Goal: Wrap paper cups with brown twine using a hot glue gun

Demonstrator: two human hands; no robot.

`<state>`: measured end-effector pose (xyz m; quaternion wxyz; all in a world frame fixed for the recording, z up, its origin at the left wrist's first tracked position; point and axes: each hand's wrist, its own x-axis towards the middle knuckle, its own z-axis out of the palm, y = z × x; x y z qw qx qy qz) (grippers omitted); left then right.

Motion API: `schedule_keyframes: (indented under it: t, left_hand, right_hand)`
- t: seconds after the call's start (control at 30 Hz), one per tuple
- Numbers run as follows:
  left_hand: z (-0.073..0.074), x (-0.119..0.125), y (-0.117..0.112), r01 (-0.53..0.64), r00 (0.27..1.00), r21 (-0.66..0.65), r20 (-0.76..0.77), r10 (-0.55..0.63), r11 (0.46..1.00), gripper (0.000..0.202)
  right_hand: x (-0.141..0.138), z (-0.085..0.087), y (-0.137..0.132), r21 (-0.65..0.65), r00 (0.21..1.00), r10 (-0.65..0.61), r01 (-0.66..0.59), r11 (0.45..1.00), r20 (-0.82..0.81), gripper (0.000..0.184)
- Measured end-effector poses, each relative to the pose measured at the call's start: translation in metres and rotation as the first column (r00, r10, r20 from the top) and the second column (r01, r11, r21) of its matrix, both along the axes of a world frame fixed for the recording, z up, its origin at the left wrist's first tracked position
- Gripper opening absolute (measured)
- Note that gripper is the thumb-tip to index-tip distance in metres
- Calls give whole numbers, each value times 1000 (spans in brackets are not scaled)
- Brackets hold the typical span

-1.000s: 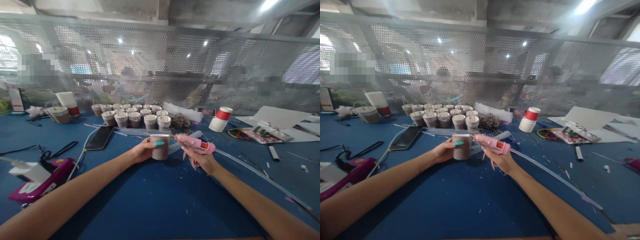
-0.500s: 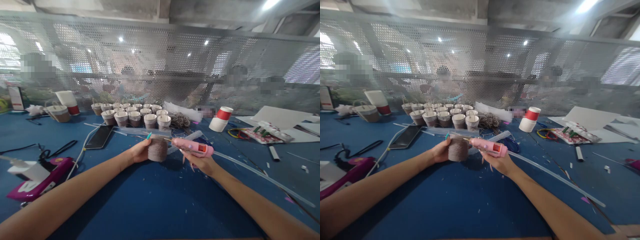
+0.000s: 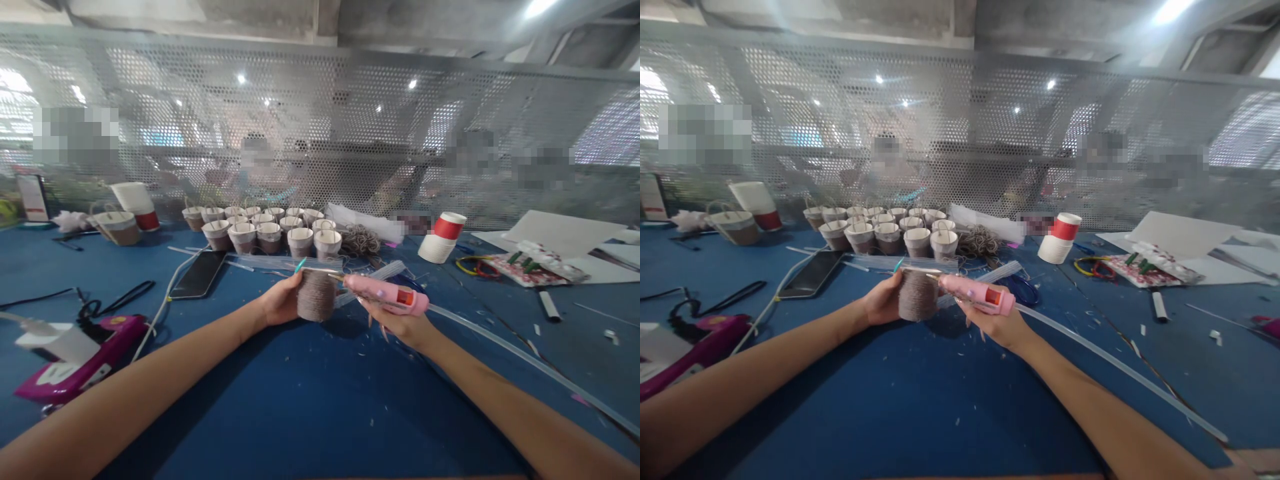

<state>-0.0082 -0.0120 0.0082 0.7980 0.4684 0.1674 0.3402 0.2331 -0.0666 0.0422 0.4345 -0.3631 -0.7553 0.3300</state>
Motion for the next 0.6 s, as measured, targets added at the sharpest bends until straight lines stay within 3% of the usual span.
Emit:
schedule_keyframes:
  t: [0.23, 0.43, 0.6]
  left_hand:
    - [1, 0, 1, 34, 999, -17, 13, -34, 999, 65]
    - [4, 1, -2, -9, 999, -6, -37, 8, 1000, 64]
    - [7, 2, -3, -3, 1000, -32, -31, 2, 999, 64]
  right_hand:
    - [-3, 1, 2, 13, 995, 81, -80, 997, -50, 33]
    - [-2, 0, 2, -32, 999, 52, -52, 998, -14, 38]
    - [-6, 9, -1, 55, 1000, 21, -22, 998, 19, 30]
